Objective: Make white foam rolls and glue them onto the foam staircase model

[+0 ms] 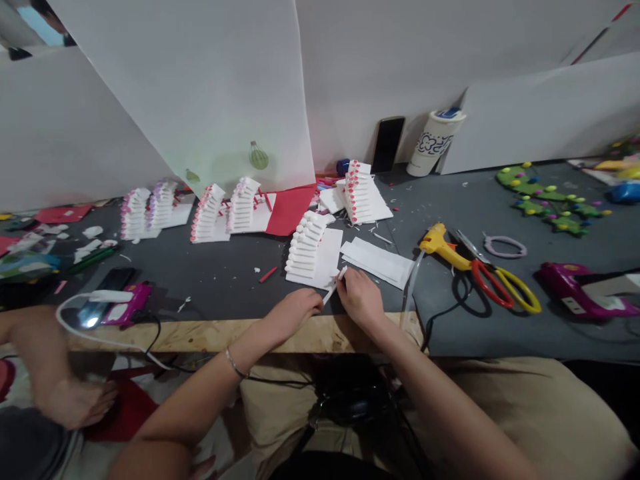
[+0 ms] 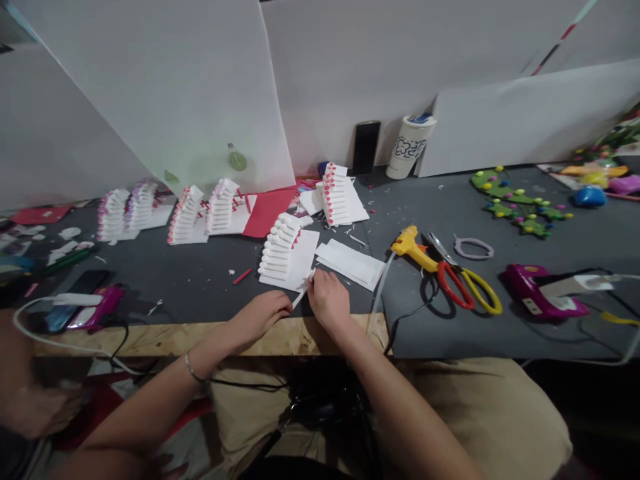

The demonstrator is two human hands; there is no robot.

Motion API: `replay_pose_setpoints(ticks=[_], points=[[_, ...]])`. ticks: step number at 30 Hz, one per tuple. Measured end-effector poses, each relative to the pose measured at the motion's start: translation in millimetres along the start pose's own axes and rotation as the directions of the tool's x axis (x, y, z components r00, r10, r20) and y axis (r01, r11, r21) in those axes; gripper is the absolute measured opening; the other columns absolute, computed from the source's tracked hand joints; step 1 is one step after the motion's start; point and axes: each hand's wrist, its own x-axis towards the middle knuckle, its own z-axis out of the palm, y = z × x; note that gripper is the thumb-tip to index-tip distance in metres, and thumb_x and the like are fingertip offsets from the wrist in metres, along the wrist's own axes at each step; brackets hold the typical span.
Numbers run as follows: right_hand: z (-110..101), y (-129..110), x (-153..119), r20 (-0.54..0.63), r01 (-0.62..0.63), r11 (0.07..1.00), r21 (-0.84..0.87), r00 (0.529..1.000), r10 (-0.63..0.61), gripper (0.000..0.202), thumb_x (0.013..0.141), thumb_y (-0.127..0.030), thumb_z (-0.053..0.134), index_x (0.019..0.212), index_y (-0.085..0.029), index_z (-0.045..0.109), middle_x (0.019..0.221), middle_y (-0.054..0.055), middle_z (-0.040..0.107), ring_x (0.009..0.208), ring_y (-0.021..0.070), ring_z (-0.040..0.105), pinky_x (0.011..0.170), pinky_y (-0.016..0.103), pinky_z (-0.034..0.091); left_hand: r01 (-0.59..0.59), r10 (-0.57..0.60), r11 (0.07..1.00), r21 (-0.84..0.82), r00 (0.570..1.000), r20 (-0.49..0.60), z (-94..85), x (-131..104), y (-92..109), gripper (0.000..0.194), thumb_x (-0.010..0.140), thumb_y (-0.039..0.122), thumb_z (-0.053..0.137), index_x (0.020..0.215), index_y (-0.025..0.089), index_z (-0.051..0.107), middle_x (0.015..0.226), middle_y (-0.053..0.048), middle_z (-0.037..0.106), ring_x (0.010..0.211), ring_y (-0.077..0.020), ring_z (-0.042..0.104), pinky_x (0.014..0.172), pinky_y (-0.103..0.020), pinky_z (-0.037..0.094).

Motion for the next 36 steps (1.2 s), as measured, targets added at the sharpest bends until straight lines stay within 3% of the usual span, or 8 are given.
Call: replay_pose_setpoints(ticks=[8,16,25,31,33,36], points=[[-1.0,4.1,-5.2,-0.017,0.051,0.996,0.073,0.999,-0.05,0.02,0.094,-0.021,0.041,0.079,-0.02,0.053,0.074,0.006,0.062,0.071,0.0207,0.051,0.062,0.03,0.031,0.075,-0.074,0.997,-0.015,0.995,0.06,-9.0,0.4,6.2,0.015,0.086,0.013,0.049,0.083,0.015,0.063,0.086,-0.006,0.061,0.081,-0.017,0.056,0.074,-0.027,0.043],[-2.6,1.6,-6.2,0.002,0.039,0.998,0.043,0.999,-0.039,0.018,0.094,-0.021,0.041,0.079,-0.02,0.052,0.075,0.006,0.061,0.072,0.021,0.05,0.063,0.03,0.031,0.083,-0.08,0.995,-0.054,0.995,0.065,-13.0,6.6,-0.5,0.01,0.082,0.011,0.055,0.08,0.016,0.063,0.08,-0.002,0.065,0.075,-0.0147,0.057,0.07,-0.024,0.041],[-1.7,2.7,-5.3,-0.001,0.029,0.997,0.069,1.0,-0.029,0.017,0.092,-0.019,0.043,0.077,-0.02,0.052,0.073,0.006,0.062,0.071,0.02,0.052,0.064,0.029,0.032,-0.148,0.148,0.969,0.196,0.989,0.013,-5.2,-10.2,-6.3,0.024,0.091,0.013,0.045,0.094,0.016,0.068,0.093,-0.007,0.065,0.088,-0.0168,0.058,0.078,-0.027,0.046],[-4.8,4.8,0.4,0.066,-0.103,0.984,0.146,0.993,0.094,0.008,0.085,-0.023,0.05,0.077,-0.021,0.051,0.068,0.004,0.062,0.064,0.0182,0.055,0.057,0.027,0.032,-0.234,0.233,0.95,0.205,0.972,0.033,-5.9,-8.0,-17.1,0.019,0.092,0.019,0.05,0.092,0.015,0.068,0.095,-0.008,0.064,0.087,-0.0168,0.057,0.077,-0.026,0.045],[-8.7,6.5,3.3,0.142,-0.199,0.949,0.244,0.975,0.168,0.004,0.082,-0.023,0.052,0.081,-0.022,0.049,0.07,0.002,0.063,0.062,0.0171,0.056,0.055,0.026,0.032,-0.241,0.238,0.955,0.172,0.971,0.037,-5.8,-5.6,-18.3,0.016,0.091,0.023,0.053,0.09,0.014,0.067,0.093,-0.008,0.064,0.086,-0.0164,0.057,0.077,-0.026,0.045],[-14.4,8.8,5.8,0.238,-0.302,0.855,0.423,0.947,0.216,0.012,0.08,-0.025,0.052,0.09,-0.023,0.045,0.072,-0.001,0.063,0.062,0.0169,0.059,0.056,0.024,0.035,-0.218,0.22,0.968,0.127,0.976,0.004,-2.7,-4.4,-17.0,0.014,0.09,0.025,0.056,0.088,0.015,0.065,0.091,-0.007,0.062,0.087,-0.0165,0.056,0.078,-0.026,0.045]])
